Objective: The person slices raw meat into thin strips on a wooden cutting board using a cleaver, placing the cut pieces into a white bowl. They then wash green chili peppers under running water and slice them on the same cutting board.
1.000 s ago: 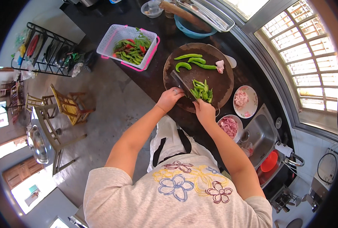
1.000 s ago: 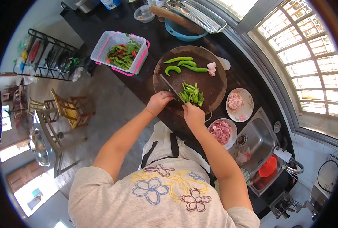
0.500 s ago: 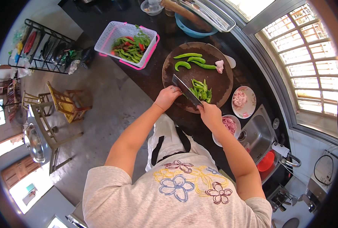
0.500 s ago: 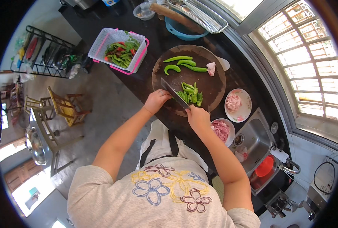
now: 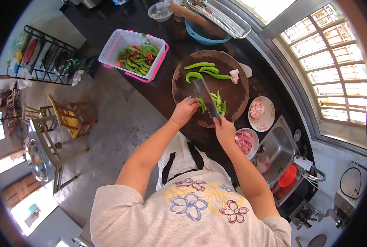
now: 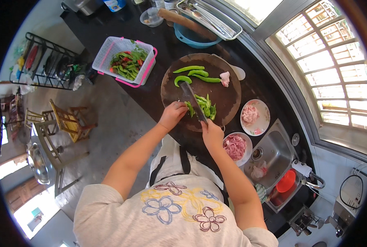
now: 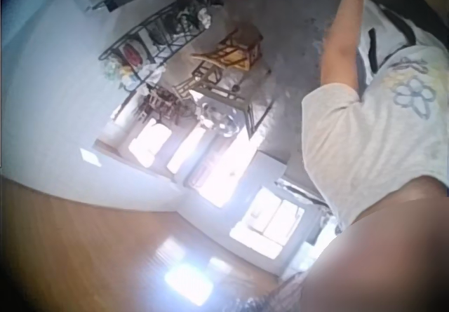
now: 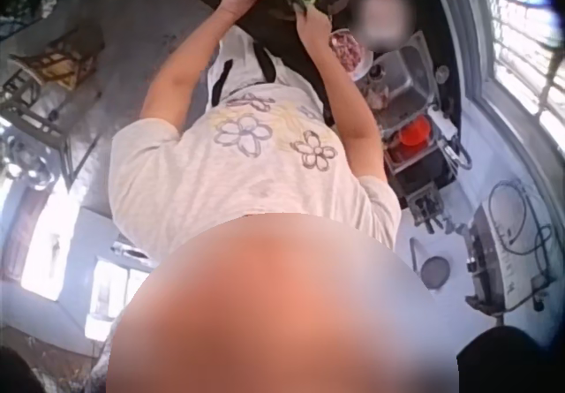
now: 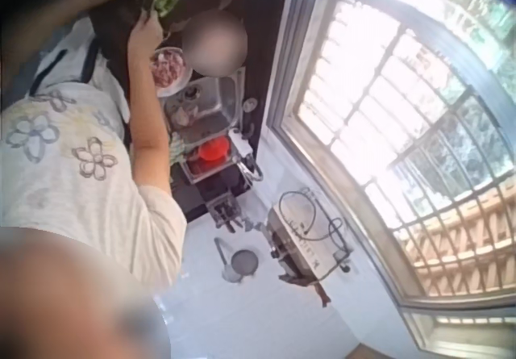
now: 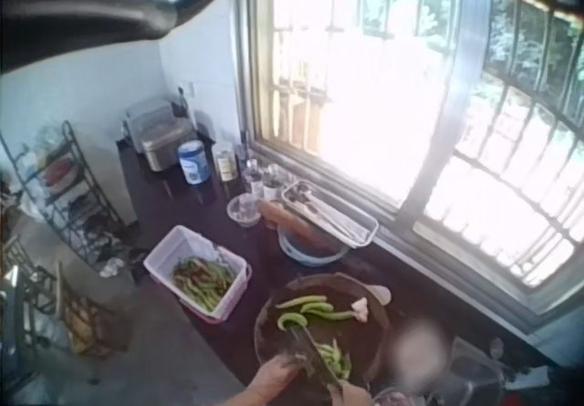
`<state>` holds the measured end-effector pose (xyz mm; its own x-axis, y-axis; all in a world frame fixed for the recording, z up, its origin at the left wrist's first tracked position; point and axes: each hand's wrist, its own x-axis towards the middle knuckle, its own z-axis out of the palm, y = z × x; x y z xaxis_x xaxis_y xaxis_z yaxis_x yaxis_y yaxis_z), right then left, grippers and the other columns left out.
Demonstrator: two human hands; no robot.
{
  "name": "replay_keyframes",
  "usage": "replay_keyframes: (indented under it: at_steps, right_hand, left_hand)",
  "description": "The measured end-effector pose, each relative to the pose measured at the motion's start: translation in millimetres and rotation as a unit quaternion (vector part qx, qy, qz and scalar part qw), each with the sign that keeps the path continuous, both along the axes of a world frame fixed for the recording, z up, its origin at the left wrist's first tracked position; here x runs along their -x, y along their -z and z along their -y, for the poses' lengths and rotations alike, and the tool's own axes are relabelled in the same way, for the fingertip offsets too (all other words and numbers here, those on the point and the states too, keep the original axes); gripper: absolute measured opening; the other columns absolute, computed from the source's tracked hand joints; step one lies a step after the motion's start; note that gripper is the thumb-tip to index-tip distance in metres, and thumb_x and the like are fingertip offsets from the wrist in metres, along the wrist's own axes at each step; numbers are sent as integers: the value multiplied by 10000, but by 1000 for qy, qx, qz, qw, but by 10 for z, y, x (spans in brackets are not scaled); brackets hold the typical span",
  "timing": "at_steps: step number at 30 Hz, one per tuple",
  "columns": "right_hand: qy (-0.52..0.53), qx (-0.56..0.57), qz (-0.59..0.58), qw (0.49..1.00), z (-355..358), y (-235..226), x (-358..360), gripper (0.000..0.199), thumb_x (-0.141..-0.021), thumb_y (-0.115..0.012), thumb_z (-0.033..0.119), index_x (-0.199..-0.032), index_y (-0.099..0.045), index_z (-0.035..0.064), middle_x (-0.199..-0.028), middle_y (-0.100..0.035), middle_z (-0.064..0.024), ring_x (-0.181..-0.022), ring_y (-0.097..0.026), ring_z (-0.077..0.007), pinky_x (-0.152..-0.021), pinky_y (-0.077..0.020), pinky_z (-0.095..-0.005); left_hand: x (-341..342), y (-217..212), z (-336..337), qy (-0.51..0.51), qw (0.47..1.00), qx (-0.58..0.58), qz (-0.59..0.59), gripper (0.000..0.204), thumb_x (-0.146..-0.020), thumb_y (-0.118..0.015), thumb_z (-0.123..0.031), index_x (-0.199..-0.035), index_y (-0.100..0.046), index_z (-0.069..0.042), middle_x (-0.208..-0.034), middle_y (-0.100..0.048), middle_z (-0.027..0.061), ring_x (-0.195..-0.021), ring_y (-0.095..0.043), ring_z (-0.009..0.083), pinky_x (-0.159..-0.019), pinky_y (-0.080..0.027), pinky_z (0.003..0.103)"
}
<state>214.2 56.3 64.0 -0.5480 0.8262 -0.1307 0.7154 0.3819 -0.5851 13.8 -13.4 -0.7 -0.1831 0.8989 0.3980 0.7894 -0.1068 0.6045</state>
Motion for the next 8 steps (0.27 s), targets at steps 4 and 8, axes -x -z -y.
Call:
replay_keyframes:
  at_steps: [4, 8]
  right_hand:
    - [24, 69, 22, 997, 10, -159, -224, 276, -923, -572, 328, -942, -637, 60, -759, -638, -232, -759, -623, -436, -666, -475, -512]
    - [-26, 95, 82, 992, 134, -232, -225, 309, -919, -578, 357, -997, -654, 68, -768, -649, -239, -785, -638, -431, -712, -497, -501]
  left_hand:
    - [265, -120, -156, -94, 995, -25, 23, 209, -766, -693, -31, -964, -674, -95, -1032, -640, 62, -931, -618, 279, -800, -521, 362]
    - [656, -135, -585, -136, 988, -20, -63, 302, -797, -669, -79, -1098, -660, -106, -1152, -598, 75, -1047, -567, 285, -917, -479, 363]
